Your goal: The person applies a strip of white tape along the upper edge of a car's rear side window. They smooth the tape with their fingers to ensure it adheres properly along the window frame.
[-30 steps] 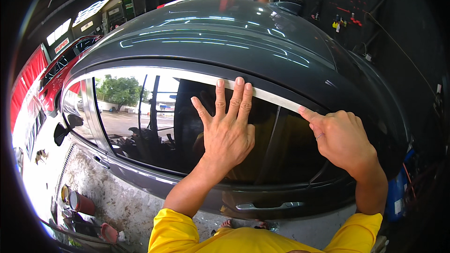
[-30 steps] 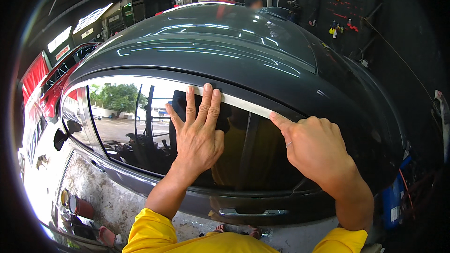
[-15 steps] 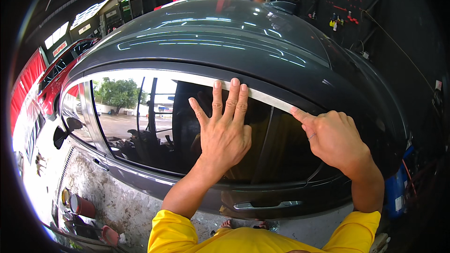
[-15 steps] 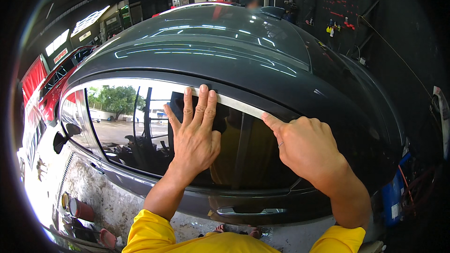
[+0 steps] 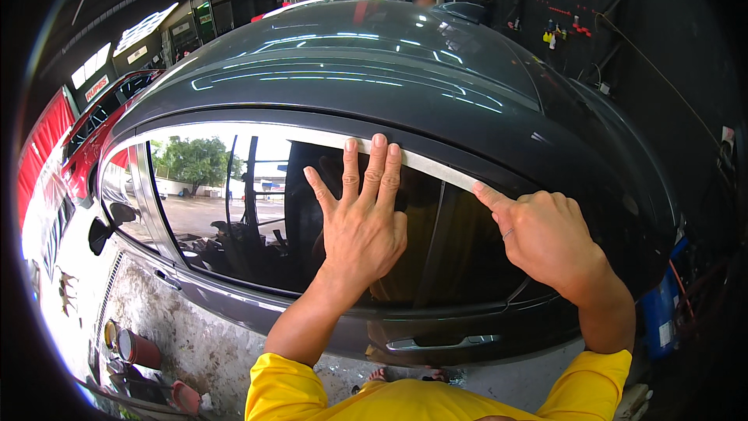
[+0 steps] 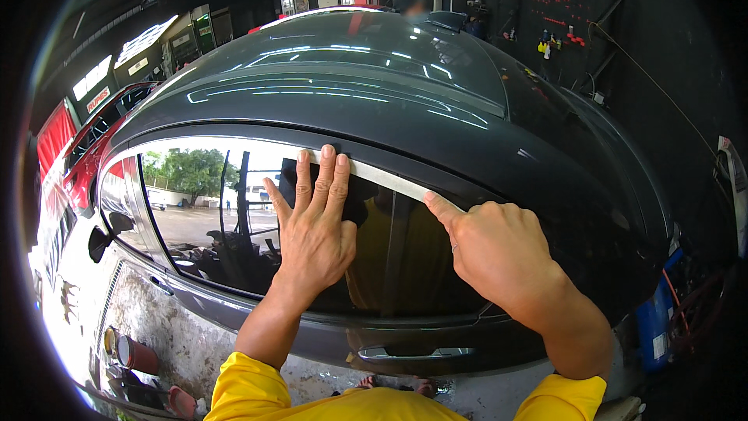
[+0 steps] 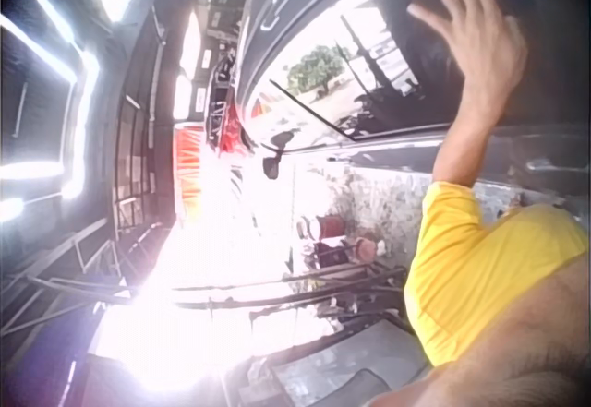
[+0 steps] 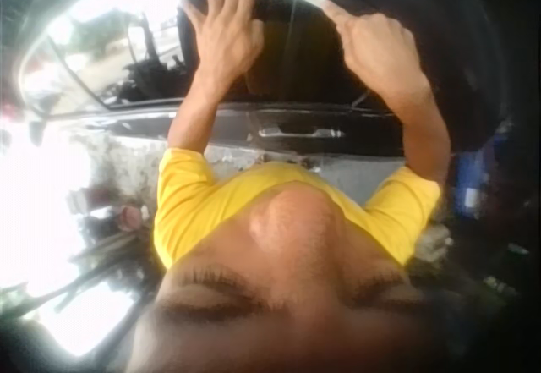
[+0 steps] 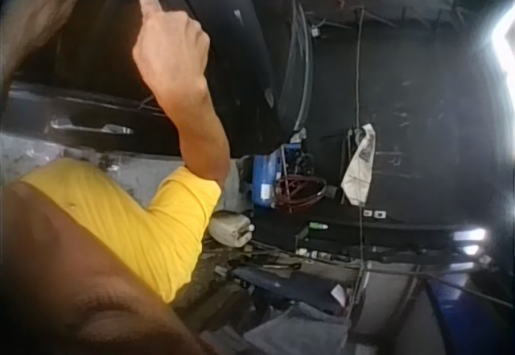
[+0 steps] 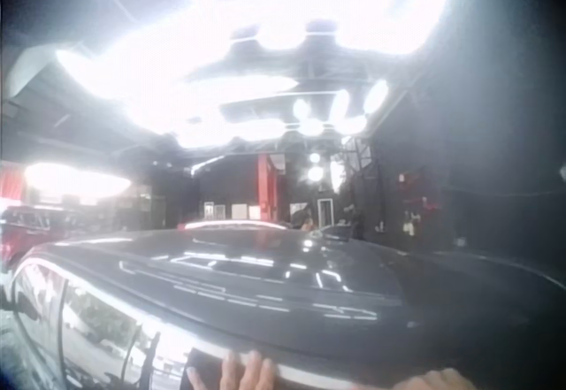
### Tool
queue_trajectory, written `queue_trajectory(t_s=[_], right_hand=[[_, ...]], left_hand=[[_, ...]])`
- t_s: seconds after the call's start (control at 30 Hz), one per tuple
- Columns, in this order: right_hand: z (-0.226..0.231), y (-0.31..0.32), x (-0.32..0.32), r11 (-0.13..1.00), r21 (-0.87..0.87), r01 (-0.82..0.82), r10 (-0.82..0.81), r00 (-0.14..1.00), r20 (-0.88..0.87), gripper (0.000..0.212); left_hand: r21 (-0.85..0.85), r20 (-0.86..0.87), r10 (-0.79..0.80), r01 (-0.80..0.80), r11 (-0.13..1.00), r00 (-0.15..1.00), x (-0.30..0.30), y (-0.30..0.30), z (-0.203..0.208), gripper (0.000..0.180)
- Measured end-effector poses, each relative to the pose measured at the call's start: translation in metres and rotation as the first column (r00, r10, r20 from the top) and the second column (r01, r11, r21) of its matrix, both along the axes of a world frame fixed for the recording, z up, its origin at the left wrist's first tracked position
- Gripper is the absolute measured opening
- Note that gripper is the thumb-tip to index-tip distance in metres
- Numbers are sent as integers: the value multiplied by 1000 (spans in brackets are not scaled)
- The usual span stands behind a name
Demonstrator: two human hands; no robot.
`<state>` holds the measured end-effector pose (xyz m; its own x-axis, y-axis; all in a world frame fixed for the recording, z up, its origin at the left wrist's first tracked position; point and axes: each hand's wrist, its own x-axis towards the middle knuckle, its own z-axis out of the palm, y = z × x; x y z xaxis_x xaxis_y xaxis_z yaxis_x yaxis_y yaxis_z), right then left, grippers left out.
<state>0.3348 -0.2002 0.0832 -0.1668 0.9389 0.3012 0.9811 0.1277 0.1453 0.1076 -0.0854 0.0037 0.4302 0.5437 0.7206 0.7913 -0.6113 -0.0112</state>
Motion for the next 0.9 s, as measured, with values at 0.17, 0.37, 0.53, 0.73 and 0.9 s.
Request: queue_trajectory(t_s=[0.17, 0.37, 0.53, 0.73, 0.9], right_hand=[[0, 0, -1, 1000, -13, 19, -19, 1000, 7, 43], [3, 1, -1, 1000, 9, 11, -12, 1000, 11, 43], [3, 1, -1, 999, 8, 32, -32, 999, 12, 43], [3, 2, 0, 1000, 2, 29, -29, 1000, -9, 42], [3, 3, 0, 1000, -1, 29, -29, 999, -34, 41]], left_hand=[[5, -19, 8, -8, 1000, 1000, -1, 1, 0, 91], [-10, -3, -2, 2, 1000, 1000, 0, 1, -1, 91], [3, -12, 9, -9, 1000, 1000, 2, 1, -3, 91], [13, 17, -2, 1, 1000, 1000, 7, 0, -3, 86], [24, -18, 16, -16, 1000, 1000, 17, -8, -3, 82]])
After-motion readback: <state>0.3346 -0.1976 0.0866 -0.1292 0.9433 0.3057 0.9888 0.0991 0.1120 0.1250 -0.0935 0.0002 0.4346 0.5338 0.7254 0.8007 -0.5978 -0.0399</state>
